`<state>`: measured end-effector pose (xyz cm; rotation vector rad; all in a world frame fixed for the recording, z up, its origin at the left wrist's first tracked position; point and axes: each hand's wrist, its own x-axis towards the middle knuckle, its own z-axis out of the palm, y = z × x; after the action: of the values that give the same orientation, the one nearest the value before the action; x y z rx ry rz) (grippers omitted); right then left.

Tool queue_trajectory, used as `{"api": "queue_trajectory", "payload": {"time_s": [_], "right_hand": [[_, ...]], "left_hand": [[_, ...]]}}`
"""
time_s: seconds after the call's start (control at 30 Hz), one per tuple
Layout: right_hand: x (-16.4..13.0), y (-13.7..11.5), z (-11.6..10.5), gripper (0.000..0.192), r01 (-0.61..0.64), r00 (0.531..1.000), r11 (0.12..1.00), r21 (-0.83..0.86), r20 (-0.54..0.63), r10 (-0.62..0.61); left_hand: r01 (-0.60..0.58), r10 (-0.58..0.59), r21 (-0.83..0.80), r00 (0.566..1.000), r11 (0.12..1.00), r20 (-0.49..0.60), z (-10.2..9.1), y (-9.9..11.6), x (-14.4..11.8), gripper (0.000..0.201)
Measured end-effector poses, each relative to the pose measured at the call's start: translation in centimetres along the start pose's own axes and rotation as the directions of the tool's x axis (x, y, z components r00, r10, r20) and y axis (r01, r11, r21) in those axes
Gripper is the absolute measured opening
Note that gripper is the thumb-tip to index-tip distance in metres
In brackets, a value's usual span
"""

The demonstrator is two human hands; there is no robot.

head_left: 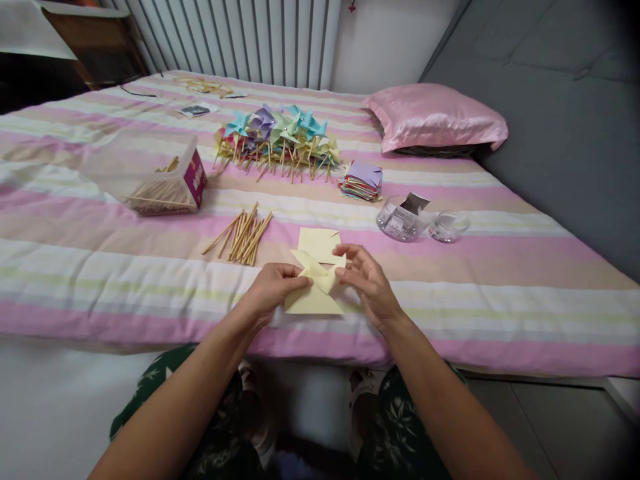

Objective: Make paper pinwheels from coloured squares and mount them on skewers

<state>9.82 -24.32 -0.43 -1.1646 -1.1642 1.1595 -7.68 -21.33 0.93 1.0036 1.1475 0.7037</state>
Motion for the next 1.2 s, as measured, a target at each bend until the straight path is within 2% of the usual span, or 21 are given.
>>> {"api": "queue_trajectory", "payload": {"time_s": [0.03, 0.1, 0.17, 0.2, 0.3, 0.37, 0.43, 0.6, 0.8, 1.07, 1.2], "right_hand": [[0.0, 0.0, -0.1, 0.045, 0.09, 0.992, 0.996, -0.023, -0.086, -0.092], [-0.2, 0.0, -0.1, 0.042, 0.238, 0.942, 0.961, -0.14, -0.208, -0.263], [-0.7, -0.1, 0.3, 0.033, 0.305, 0.908, 0.915, -0.263, -0.209, -0.363], [-1.0, 0.0, 0.6, 0.028, 0.314, 0.915, 0.901, -0.298, -0.157, -0.371], [-1.8, 0.5, 2.1, 0.027, 0.287, 0.957, 0.906, -0.312, 0.067, -0.281], [-2.1, 1.1, 3.0, 0.027, 0.26, 0.964, 0.924, -0.281, 0.132, -0.231], [-2.0, 1.7, 3.6, 0.025, 0.233, 0.969, 0.939, -0.252, 0.144, -0.202], [-1.8, 2.3, 3.7, 0.018, 0.229, 0.973, 0.941, -0.25, 0.078, -0.216], [-1.8, 1.9, 3.8, 0.014, 0.173, 0.983, 0.969, -0.179, -0.025, -0.18], [-1.4, 1.9, 4.2, 0.022, 0.101, 0.978, 0.991, -0.09, -0.173, -0.116], [-1.4, 2.2, 4.3, 0.023, 0.074, 0.969, 0.996, -0.059, -0.233, -0.086]], "left_hand": [[-0.017, 0.016, -0.023, 0.999, 1.0, -0.036, -0.2, 0.1, 0.1, 0.014], [-0.05, 0.042, -0.07, 0.992, 0.996, -0.121, -0.5, 0.5, 0.2, 0.016], [-0.077, 0.052, -0.115, 0.978, 0.99, -0.203, -0.8, 0.7, 0.3, 0.016], [-0.09, 0.056, -0.137, 0.971, 0.987, -0.231, -0.9, 0.8, 0.4, 0.016], [-0.121, 0.066, -0.22, 0.968, 0.968, -0.242, -1.1, 0.6, 0.6, 0.014], [-0.129, 0.072, -0.28, 0.976, 0.951, -0.204, -1.1, 0.3, 0.6, 0.013], [-0.115, 0.065, -0.328, 0.985, 0.938, -0.159, -0.9, 0.1, 0.7, 0.012], [-0.056, 0.024, -0.361, 0.995, 0.931, -0.092, -0.5, -0.3, 0.5, 0.013], [-0.088, 0.062, -0.345, 0.994, 0.934, -0.086, -0.2, -0.2, 0.2, 0.013], [-0.187, 0.138, -0.232, 0.967, 0.954, -0.213, 1.2, -0.6, -0.1, 0.014], [-0.226, 0.182, -0.194, 0.957, 0.955, -0.224, 1.5, -0.6, -0.2, 0.015]]}}
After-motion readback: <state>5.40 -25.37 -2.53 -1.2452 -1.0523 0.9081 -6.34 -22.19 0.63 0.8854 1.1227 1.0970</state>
